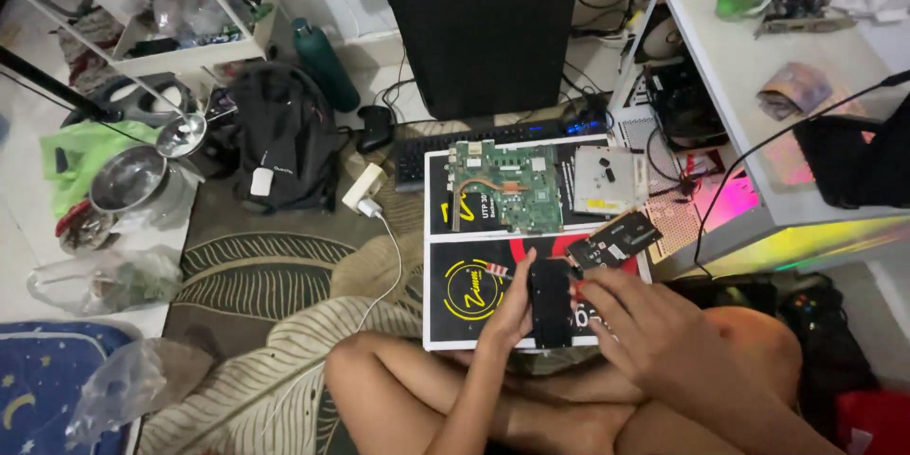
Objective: Using a screwdriver to remove screws from a small circuit board while sitting on the floor.
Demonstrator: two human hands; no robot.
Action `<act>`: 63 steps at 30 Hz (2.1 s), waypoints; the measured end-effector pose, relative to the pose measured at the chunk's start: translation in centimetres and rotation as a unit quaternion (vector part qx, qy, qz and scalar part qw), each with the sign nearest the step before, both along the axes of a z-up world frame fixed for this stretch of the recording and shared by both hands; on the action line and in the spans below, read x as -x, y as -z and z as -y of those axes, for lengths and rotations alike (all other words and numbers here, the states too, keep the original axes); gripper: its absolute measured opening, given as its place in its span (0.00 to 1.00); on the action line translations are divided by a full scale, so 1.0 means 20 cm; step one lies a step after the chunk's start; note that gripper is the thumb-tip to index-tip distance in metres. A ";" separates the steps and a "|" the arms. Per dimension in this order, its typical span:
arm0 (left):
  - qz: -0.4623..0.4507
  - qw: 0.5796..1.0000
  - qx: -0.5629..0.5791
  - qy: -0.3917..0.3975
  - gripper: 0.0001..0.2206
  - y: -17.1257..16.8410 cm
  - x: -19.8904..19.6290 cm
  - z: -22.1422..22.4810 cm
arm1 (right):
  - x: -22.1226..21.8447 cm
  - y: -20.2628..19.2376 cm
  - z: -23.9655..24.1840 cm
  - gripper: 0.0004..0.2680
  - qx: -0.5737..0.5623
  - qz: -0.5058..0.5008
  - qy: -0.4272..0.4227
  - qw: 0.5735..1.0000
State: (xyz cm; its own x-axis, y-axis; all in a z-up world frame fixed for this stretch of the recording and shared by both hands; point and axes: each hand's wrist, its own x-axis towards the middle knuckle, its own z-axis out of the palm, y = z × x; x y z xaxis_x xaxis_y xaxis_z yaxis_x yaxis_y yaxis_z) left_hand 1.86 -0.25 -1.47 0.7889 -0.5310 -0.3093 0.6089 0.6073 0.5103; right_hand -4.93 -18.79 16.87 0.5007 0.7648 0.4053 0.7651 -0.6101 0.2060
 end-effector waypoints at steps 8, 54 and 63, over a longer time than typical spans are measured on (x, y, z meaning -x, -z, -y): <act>-0.003 1.000 -0.014 0.019 0.27 -0.03 0.02 -0.01 | -0.02 -0.01 0.00 0.06 -0.026 0.010 0.033 0.999; -0.061 0.993 -0.084 -0.063 0.27 0.04 0.00 0.07 | -0.07 0.00 0.02 0.11 -0.076 -0.183 0.073 0.977; -0.076 0.990 -0.096 -0.063 0.27 0.02 0.01 0.07 | -0.05 0.05 0.03 0.08 -0.021 -0.135 0.124 0.983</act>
